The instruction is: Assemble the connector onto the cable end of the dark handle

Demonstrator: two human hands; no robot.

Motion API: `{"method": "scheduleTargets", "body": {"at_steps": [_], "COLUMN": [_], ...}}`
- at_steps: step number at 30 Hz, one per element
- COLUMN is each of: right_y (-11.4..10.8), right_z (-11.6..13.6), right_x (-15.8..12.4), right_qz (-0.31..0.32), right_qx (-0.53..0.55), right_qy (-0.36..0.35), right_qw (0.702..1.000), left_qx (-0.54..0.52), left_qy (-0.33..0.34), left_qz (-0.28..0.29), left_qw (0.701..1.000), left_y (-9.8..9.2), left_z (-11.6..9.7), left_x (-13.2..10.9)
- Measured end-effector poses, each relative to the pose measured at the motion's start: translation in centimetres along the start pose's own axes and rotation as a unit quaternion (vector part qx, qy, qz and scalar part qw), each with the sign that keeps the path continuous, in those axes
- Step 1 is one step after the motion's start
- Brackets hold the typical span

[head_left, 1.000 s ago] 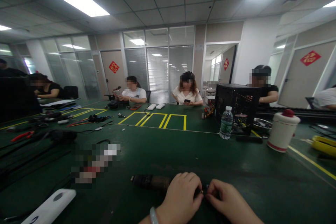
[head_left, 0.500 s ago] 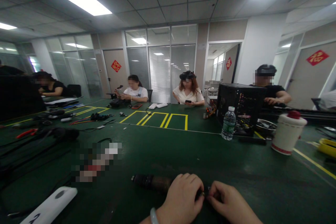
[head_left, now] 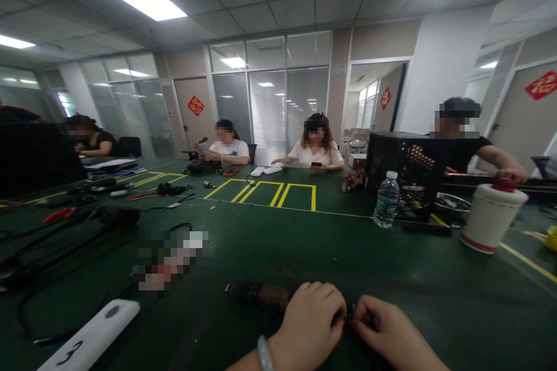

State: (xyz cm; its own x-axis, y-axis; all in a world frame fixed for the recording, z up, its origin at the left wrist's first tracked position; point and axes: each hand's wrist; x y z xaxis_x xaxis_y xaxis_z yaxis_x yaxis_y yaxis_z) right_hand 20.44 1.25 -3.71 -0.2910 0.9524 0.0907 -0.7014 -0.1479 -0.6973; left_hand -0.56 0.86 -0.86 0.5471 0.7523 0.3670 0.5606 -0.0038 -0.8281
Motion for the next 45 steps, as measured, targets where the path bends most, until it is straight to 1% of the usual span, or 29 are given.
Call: {"method": "scheduleTargets", "body": {"at_steps": [6,14,23,28,34,39,45], "right_y": [0.0,0.1,0.1,0.1,0.2,0.2,0.2], "right_z": [-0.4,-0.9,-1.5,-1.5,-1.7,-2.0,-1.3], "right_x": [0.2,0.3,0.5,0.5,0.4,0.5,0.5], "right_qz": [0.014,0.027,0.050,0.051,0.048,0.057,0.056], "right_qx": [-0.014,-0.012,0.012,0.003,-0.012,-0.003,-0.001], "right_qy": [-0.001,0.001,0.010,0.015,0.008,0.015,0.025], "right_qw": [1.000,1.000,0.999,0.999,0.999,0.998,0.998], "left_qx": [0.015,0.020,0.016,0.019,0.015,0.014,0.012], "left_qy": [0.004,-0.013,0.008,0.017,-0.019,-0.015,-0.001], "left_qz": [-0.003,-0.002,0.004,0.013,0.018,0.037,0.032], "left_qw": [1.000,1.000,1.000,1.000,1.000,0.999,0.999], "left_y": [-0.2,-0.1,-0.2,-0.2,-0.4,-0.6,0.2], "left_z": [0.1,0.2,0.7,0.7,0.5,0.5,1.3], "left_x": [-0.1,-0.1,0.2,0.1,0.2,0.3,0.5]}}
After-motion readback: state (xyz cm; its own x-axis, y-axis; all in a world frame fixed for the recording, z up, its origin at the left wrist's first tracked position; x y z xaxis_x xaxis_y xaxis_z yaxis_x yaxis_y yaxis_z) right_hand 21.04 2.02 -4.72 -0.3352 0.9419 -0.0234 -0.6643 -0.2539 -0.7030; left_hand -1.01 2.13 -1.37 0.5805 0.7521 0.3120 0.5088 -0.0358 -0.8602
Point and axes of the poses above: each hand's wrist, its own x-axis towards the middle knuckle, its own y-axis out of the palm, z = x × y, and after that the axes turned 1 degree about -x, right-handed
